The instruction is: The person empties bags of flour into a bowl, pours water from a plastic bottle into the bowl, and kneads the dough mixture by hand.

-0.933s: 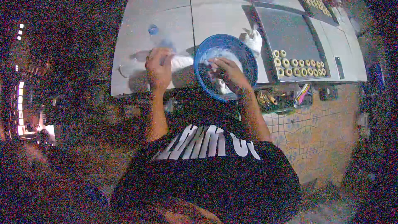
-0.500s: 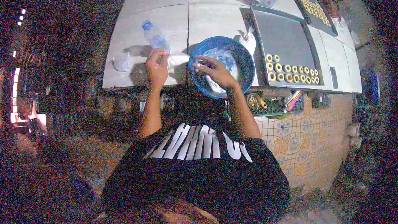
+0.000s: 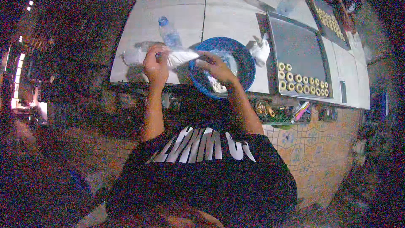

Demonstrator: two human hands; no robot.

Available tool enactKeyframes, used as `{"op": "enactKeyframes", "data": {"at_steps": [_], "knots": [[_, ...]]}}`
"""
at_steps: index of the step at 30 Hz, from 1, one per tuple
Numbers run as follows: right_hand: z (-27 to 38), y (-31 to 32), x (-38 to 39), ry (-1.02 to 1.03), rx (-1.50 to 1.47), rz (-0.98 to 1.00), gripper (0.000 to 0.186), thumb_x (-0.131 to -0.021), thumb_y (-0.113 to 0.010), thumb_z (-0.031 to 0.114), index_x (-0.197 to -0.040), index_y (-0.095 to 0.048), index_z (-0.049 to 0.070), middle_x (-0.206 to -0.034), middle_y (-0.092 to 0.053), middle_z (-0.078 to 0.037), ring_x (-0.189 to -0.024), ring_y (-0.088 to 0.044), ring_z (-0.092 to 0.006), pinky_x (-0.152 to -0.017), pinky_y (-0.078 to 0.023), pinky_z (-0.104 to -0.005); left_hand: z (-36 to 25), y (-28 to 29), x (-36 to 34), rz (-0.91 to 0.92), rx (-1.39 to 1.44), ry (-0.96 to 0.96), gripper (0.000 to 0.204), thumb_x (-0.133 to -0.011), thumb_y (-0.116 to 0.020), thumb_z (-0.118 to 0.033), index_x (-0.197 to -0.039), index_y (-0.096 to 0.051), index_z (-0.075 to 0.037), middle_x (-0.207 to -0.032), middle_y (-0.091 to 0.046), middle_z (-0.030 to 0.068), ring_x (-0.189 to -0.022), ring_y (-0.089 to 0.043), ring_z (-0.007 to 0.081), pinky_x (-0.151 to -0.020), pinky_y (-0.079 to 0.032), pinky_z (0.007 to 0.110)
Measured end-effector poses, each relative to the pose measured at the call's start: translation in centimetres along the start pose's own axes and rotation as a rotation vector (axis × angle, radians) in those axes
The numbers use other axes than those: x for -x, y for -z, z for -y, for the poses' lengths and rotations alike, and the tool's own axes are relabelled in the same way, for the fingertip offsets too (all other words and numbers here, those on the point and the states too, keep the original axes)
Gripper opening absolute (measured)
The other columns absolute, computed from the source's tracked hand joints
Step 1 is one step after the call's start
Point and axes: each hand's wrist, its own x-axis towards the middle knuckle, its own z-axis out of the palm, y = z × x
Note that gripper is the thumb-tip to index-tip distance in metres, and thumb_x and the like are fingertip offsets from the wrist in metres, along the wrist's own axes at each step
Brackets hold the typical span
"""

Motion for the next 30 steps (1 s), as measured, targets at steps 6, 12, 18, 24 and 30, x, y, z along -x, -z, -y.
{"op": "enactKeyframes", "data": {"at_steps": [6,12,18,24,30], "knots": [[3.5,-0.4,3.0,-0.142,-0.431,-0.083,0.056,-0.100,-0.043,0.046,-0.131,-0.050,-0.001,-0.118,-0.062,-0.017,-0.090,-0.069,-0.0240,-0.080,-0.056,-0.0358,-1.7,-3.4,-1.1,0.134,0.094,-0.055,0.007,-0.077,-0.067,0.003,-0.082,-0.063,0.000,-0.087,-0.065,0.0119,-0.082,-0.063,0.0266,-0.078,-0.049,0.034],[3.2,1.4,7.1,-0.103,-0.821,-0.168,0.056,-0.098,-0.044,0.051,-0.126,-0.054,0.004,-0.108,-0.068,-0.015,-0.085,-0.070,-0.0242,-0.065,-0.060,-0.0308,-3.7,-8.5,-1.0,0.435,0.341,-0.236,0.014,-0.069,-0.072,0.002,-0.079,-0.065,-0.003,-0.092,-0.067,0.0080,-0.093,-0.059,0.0243,-0.085,-0.045,0.034],[3.1,3.1,10.3,0.066,-0.805,-0.305,0.038,-0.099,-0.051,0.033,-0.121,-0.052,0.002,-0.102,-0.066,-0.011,-0.090,-0.067,-0.0217,-0.068,-0.058,-0.0347,-4.1,-11.6,0.7,0.665,0.370,-0.296,0.016,-0.068,-0.077,-0.005,-0.081,-0.070,-0.006,-0.094,-0.066,0.0055,-0.098,-0.057,0.0245,-0.088,-0.043,0.036],[4.3,2.7,11.6,0.169,-0.490,-0.592,0.053,-0.089,-0.061,0.020,-0.136,-0.041,0.007,-0.122,-0.056,-0.007,-0.105,-0.059,-0.0192,-0.082,-0.053,-0.0349,-2.3,-13.1,2.9,0.691,0.446,-0.098,0.016,-0.075,-0.077,-0.005,-0.089,-0.070,-0.007,-0.102,-0.065,0.0046,-0.093,-0.061,0.0182,-0.082,-0.048,0.031],[3.7,3.3,11.8,0.212,-0.157,-0.744,0.053,-0.088,-0.065,0.014,-0.135,-0.044,0.004,-0.121,-0.060,-0.009,-0.107,-0.058,-0.0188,-0.088,-0.049,-0.0333,-2.1,-13.6,3.4,0.789,0.538,0.202,0.029,-0.083,-0.073,-0.010,-0.110,-0.063,-0.005,-0.104,-0.064,0.0052,-0.091,-0.063,0.0139,-0.079,-0.051,0.028]]}}
